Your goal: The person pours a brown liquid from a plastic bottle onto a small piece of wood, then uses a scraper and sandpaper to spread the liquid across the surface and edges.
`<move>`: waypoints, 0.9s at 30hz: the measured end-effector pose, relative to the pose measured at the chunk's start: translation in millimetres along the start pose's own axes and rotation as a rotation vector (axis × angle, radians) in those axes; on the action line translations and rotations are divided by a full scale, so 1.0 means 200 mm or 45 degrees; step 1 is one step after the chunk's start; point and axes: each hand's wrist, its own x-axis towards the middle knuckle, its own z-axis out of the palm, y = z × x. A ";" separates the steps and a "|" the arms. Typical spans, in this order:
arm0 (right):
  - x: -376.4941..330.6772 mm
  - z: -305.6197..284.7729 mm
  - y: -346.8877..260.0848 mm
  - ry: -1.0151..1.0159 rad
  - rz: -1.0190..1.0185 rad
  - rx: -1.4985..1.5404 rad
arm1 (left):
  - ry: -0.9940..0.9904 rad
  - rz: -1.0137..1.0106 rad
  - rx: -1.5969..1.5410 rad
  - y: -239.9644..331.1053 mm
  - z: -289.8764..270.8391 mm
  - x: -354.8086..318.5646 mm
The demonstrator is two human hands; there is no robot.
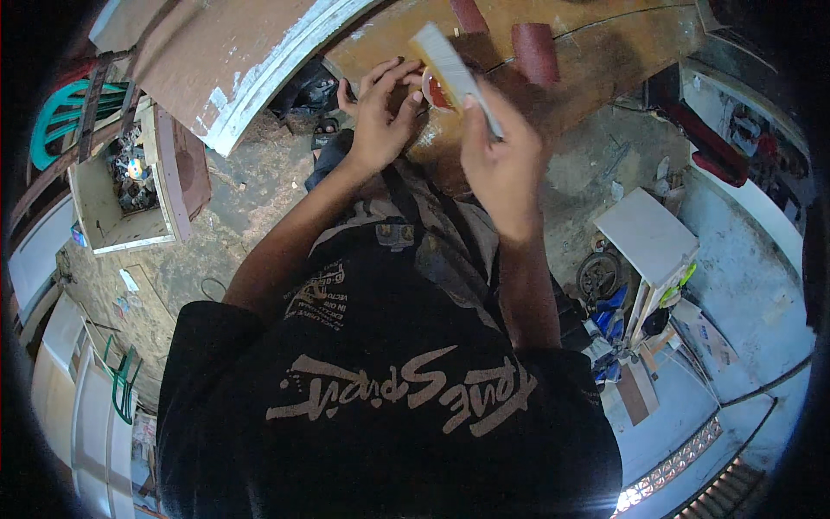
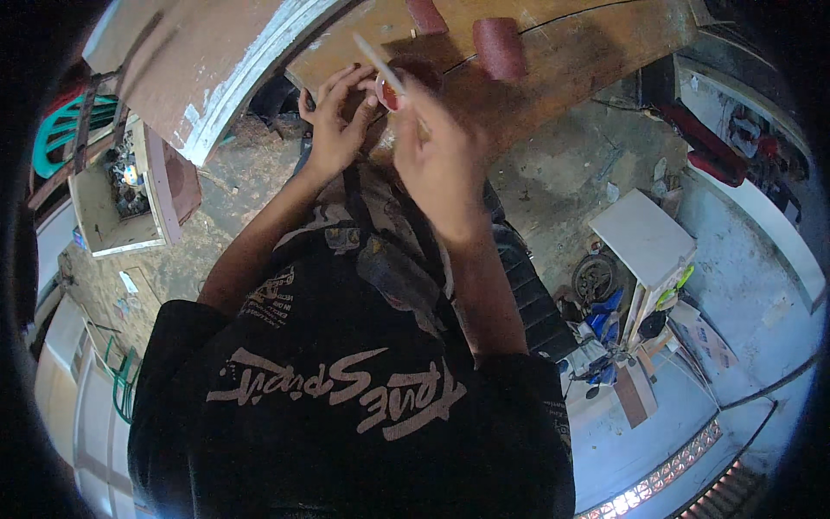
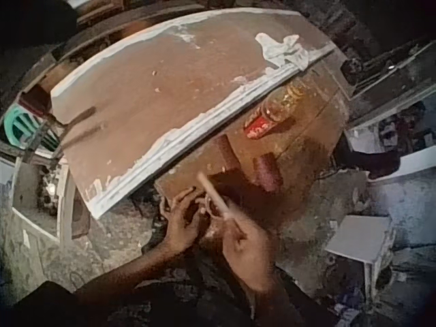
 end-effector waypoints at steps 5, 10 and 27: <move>0.07 -0.09 0.01 0.117 0.204 -0.087 | -0.030 0.007 0.135 0.00 0.01 0.00; 0.14 0.02 0.10 0.129 0.227 -0.051 | -0.054 -0.024 0.121 0.00 0.03 -0.01; 0.01 -0.15 -0.04 0.146 0.231 0.093 | 0.022 -0.059 0.068 -0.03 0.07 0.00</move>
